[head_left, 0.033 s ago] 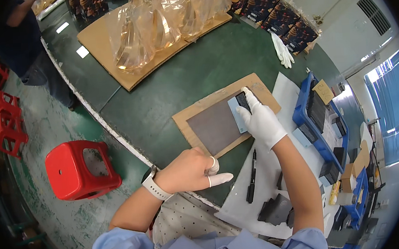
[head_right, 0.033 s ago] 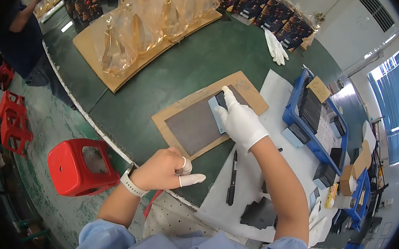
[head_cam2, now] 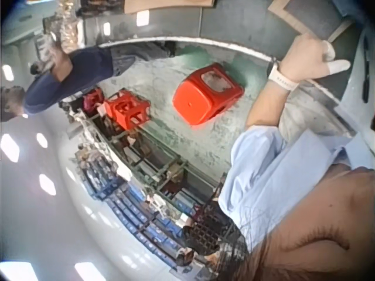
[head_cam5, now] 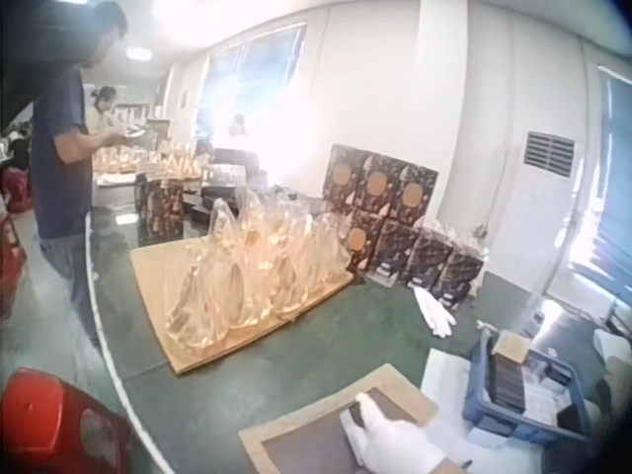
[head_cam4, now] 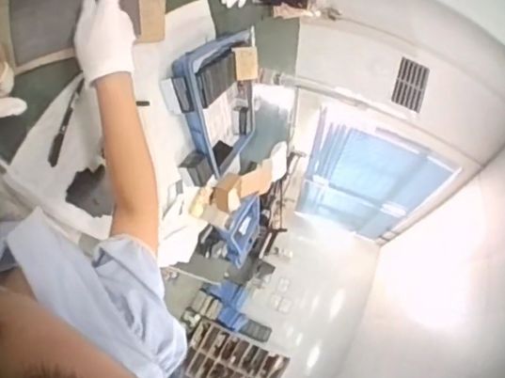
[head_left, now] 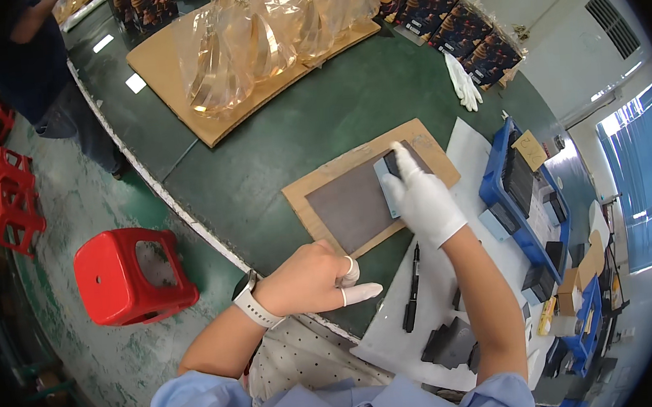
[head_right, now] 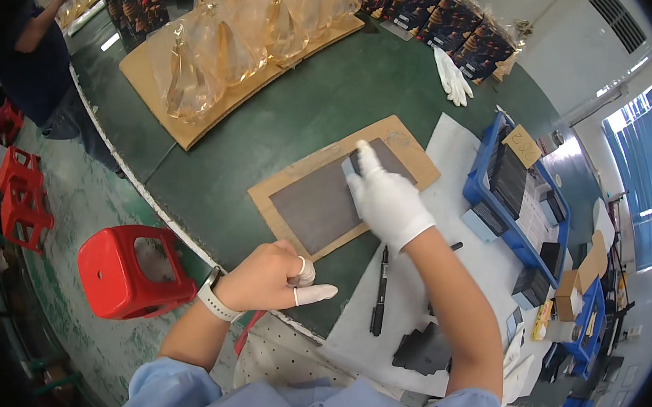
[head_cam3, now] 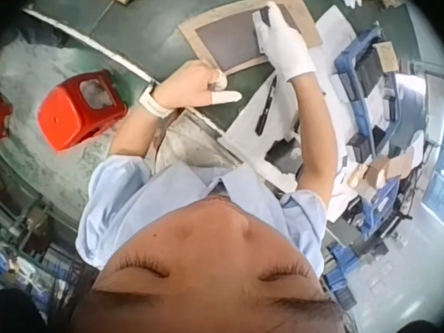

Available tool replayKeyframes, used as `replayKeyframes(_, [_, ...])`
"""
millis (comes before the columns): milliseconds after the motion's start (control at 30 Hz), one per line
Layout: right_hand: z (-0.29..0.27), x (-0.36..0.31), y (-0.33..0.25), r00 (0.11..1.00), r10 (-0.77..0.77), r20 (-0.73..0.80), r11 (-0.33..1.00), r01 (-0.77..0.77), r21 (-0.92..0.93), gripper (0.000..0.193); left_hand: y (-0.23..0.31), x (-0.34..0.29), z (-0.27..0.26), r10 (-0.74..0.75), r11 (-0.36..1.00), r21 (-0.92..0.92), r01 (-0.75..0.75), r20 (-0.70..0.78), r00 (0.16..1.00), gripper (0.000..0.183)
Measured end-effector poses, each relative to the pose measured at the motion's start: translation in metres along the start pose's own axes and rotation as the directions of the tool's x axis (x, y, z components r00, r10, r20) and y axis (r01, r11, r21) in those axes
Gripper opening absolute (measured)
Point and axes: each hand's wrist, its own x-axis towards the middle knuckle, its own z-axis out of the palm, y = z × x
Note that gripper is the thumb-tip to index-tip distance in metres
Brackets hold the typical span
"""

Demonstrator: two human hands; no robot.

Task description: The person marks black rectangular electronic components with a black marker, then wipes them with a white cloth. The person handles the components one by one, turning them over to inspect different sides and stacking them on the table.

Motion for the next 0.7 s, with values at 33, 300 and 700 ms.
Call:
replayKeyframes(33, [0.006, -0.004, -0.012, 0.998, -0.043, 0.040, 0.999, 0.043, -0.012, 0.059, -0.001, 0.001, 0.002, 0.008, 1.000, -0.002, -0.008, -0.015, 1.000, 0.054])
replayKeyframes(300, [-0.008, 0.017, 0.028, 0.996, -0.010, -0.092, 0.994, 0.001, -0.107, 0.059, 0.001, -0.002, 0.005, 0.004, 0.998, 0.062, -0.001, -0.053, 0.999, 0.053])
replayKeyframes(700, [0.002, 0.016, 0.020, 0.998, -0.063, 0.014, 0.963, 0.065, -0.262, 0.063, 0.003, -0.001, 0.010, -0.070, 0.996, 0.056, 0.075, -0.083, 0.994, 0.045])
